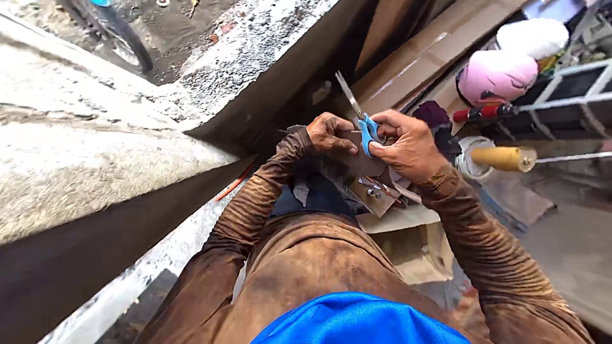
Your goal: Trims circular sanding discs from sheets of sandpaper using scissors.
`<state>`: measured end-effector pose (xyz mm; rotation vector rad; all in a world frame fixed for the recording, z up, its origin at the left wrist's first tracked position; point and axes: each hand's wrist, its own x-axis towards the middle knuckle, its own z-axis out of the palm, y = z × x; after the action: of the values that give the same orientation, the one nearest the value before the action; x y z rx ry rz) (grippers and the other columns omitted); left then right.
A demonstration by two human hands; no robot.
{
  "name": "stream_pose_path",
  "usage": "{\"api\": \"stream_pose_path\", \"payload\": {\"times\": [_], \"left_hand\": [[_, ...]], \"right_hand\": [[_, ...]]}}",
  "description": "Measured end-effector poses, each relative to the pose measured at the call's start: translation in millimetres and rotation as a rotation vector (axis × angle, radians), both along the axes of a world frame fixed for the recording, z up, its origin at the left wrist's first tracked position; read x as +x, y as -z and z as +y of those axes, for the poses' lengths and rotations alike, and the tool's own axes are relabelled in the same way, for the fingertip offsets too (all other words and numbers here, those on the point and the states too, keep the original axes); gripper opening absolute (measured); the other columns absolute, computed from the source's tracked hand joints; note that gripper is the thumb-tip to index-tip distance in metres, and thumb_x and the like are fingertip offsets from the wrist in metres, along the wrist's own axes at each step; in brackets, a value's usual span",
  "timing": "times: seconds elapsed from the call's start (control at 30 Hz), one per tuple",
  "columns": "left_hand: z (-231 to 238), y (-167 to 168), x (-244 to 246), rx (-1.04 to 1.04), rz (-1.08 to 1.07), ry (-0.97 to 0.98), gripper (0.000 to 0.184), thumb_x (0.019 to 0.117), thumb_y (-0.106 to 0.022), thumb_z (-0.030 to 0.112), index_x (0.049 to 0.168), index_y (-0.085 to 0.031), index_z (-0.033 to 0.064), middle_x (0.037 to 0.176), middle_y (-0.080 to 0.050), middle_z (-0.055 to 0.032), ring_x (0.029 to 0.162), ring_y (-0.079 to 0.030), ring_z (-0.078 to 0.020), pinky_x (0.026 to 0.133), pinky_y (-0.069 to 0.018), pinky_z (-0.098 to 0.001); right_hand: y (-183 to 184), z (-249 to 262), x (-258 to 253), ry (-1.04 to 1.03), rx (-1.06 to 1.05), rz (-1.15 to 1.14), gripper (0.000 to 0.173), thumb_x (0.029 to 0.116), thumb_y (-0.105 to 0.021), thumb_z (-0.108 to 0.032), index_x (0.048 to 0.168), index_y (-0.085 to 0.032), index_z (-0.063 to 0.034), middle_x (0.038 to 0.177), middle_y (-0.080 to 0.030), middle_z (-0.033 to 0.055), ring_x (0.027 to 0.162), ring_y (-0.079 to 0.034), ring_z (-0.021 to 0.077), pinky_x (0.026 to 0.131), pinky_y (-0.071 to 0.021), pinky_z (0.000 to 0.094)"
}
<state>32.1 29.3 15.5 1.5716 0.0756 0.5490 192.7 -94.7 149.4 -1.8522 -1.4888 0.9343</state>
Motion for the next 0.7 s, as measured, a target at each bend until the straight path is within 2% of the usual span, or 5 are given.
{"api": "stream_pose_path", "payload": {"times": [0.13,0.23,0.43,0.57,0.7], "left_hand": [[6.8,-47.3,8.7,0.021,-0.242,0.066,0.015,0.0807,-0.083,0.006,0.087,-0.072,-0.0019,0.079,-0.073,-0.0054,0.071,-0.068,-0.0049,0.067,-0.0580,-0.0247],[9.0,-88.4,14.4,0.094,-0.290,0.124,0.015,0.0810,-0.084,0.007,0.083,-0.071,-0.0003,0.076,-0.072,-0.0036,0.068,-0.066,-0.0036,0.063,-0.0564,-0.0234],[5.1,-151.8,40.9,0.256,-0.344,0.248,0.018,0.0789,-0.086,0.010,0.082,-0.070,0.0033,0.077,-0.071,0.0005,0.070,-0.066,-0.0017,0.065,-0.0557,-0.0224],[-7.3,-152.8,68.6,0.302,-0.347,0.362,0.017,0.0793,-0.086,0.013,0.085,-0.073,0.0047,0.084,-0.074,-0.0010,0.077,-0.069,-0.0053,0.071,-0.0585,-0.0275],[-23.5,-156.7,75.4,0.363,-0.218,0.454,0.017,0.0793,-0.087,0.017,0.084,-0.073,0.0080,0.086,-0.075,0.0020,0.080,-0.070,-0.0041,0.075,-0.0587,-0.0271]], "right_hand": [[-48.4,-7.2,-7.1,0.022,0.111,-0.083,0.039,0.0798,-0.077,-0.012,0.117,-0.066,-0.0069,0.081,-0.070,-0.0030,0.065,-0.063,0.0021,0.055,-0.0539,0.0195],[-90.2,-18.6,-10.6,0.015,0.140,-0.170,0.039,0.0801,-0.076,-0.016,0.117,-0.066,-0.0088,0.080,-0.068,-0.0052,0.064,-0.061,0.0001,0.054,-0.0518,0.0171],[-159.6,-37.0,0.7,-0.021,0.028,-0.372,0.033,0.0793,-0.075,-0.022,0.110,-0.066,-0.0150,0.075,-0.067,-0.0051,0.060,-0.061,0.0036,0.055,-0.0536,0.0262],[-160.4,-57.4,12.2,0.049,-0.062,-0.356,0.034,0.0807,-0.078,-0.021,0.112,-0.067,-0.0144,0.074,-0.063,-0.0023,0.061,-0.058,0.0078,0.057,-0.0525,0.0322],[-144.2,-89.7,12.8,0.154,-0.072,-0.302,0.037,0.0838,-0.078,-0.024,0.117,-0.066,-0.0122,0.084,-0.066,0.0016,0.073,-0.062,0.0129,0.068,-0.0536,0.0383]]}}
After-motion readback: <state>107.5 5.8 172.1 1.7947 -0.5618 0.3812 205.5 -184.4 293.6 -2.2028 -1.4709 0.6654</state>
